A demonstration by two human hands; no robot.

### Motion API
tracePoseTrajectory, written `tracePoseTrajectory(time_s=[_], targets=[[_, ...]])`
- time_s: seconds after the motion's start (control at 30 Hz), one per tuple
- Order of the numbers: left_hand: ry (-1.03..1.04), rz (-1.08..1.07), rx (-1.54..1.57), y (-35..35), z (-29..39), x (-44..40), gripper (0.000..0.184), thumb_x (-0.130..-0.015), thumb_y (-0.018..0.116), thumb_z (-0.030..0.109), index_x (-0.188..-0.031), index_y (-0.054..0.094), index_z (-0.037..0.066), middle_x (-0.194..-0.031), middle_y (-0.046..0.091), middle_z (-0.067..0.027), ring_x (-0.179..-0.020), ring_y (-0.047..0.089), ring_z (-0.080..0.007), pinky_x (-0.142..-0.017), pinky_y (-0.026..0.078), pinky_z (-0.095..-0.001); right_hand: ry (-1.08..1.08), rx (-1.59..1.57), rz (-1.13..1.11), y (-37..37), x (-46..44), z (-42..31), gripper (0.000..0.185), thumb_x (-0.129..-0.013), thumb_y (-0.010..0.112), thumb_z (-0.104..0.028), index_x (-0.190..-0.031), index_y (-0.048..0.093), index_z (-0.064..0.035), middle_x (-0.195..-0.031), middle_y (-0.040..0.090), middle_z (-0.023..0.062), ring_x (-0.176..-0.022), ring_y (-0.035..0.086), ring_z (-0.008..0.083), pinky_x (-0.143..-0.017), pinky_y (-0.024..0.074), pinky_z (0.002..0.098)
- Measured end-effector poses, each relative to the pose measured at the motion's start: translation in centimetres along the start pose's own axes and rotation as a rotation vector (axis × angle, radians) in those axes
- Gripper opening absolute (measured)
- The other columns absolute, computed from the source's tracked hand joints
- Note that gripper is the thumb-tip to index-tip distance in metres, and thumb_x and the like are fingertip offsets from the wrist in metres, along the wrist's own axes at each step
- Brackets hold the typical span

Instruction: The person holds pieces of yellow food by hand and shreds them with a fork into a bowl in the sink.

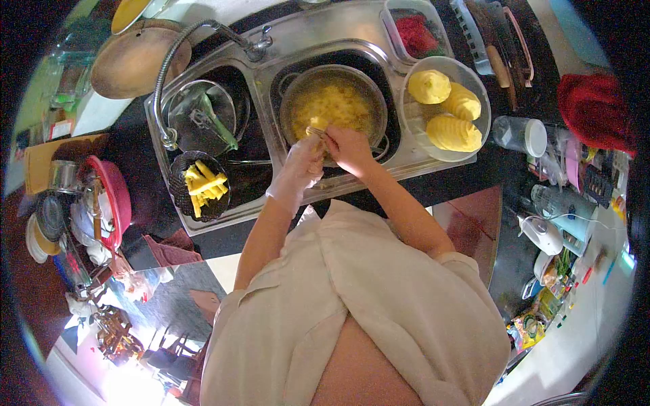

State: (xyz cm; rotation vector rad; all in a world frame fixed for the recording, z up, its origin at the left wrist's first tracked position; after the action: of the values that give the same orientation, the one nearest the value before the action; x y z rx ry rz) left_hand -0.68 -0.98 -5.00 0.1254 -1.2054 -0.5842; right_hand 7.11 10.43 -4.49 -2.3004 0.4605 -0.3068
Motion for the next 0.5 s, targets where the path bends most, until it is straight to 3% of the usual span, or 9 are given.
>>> tracePoseTrajectory(time_s=[0.07,0.13,0.2,0.37,0.5], targets=[[0.082,-0.056,-0.145,-2.1,-1.3,-2.5,0.022,-0.089,0.055,0.032,-0.073,0.048,0.018,-0.053,0.041,0.0062,-0.033,0.034,-0.0058,-0.027,0.026,-0.0201,-0.040,-0.026,0.118,0.2,0.2,-0.1,0.019,-0.086,0.052,-0.023,-0.083,0.055,-0.0049,-0.073,0.060,0.0179,-0.070,0.059,0.0386,-0.060,0.0439,0.0488],[0.174,-0.113,-0.286,-0.8,-0.1,-1.3,0.023,-0.090,0.053,0.030,-0.070,0.046,0.020,-0.053,0.040,0.0067,-0.033,0.036,-0.0054,-0.026,0.028,-0.0191,-0.044,-0.023,0.083,0.3,-0.2,0.1,0.019,-0.086,0.052,-0.023,-0.083,0.055,-0.0052,-0.074,0.060,0.0179,-0.071,0.059,0.0387,-0.060,0.0438,0.0490],[-0.004,-0.124,0.069,0.5,1.1,1.4,0.021,-0.091,0.051,0.030,-0.072,0.047,0.021,-0.051,0.039,0.0075,-0.033,0.036,-0.0054,-0.026,0.030,-0.0190,-0.055,-0.023,0.048,0.5,-0.7,-0.2,0.018,-0.086,0.052,-0.023,-0.083,0.055,-0.0054,-0.075,0.060,0.0179,-0.072,0.059,0.0389,-0.061,0.0437,0.0492],[0.011,-0.113,0.207,-0.6,-0.1,0.7,0.020,-0.091,0.051,0.029,-0.075,0.048,0.018,-0.050,0.038,0.0074,-0.032,0.034,-0.0053,-0.026,0.029,-0.0191,0.030,-0.124,0.031,1.9,-0.9,-0.1,0.024,-0.087,0.049,-0.029,-0.097,0.062,-0.0115,-0.085,0.064,0.0172,-0.078,0.061,0.0382,-0.066,0.0466,0.0493],[-0.065,-0.207,0.293,-0.1,0.3,2.0,0.021,-0.091,0.053,0.028,-0.077,0.050,0.013,-0.050,0.038,0.0059,-0.033,0.032,-0.0045,-0.028,0.028,-0.0182,0.112,-0.277,0.025,0.9,-1.5,-1.1,0.023,-0.087,0.050,-0.029,-0.096,0.063,-0.0128,-0.086,0.064,0.0165,-0.078,0.062,0.0365,-0.067,0.0476,0.0483]])
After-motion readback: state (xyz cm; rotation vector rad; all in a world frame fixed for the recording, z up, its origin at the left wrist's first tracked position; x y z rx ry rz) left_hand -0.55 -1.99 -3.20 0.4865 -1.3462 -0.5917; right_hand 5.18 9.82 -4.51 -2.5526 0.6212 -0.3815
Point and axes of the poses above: each hand's wrist, its own x-axis away from the middle knuckle, its own y-axis out of the palm, z = x × y, the point moved 2 cm from there along -x, towards the middle knuckle
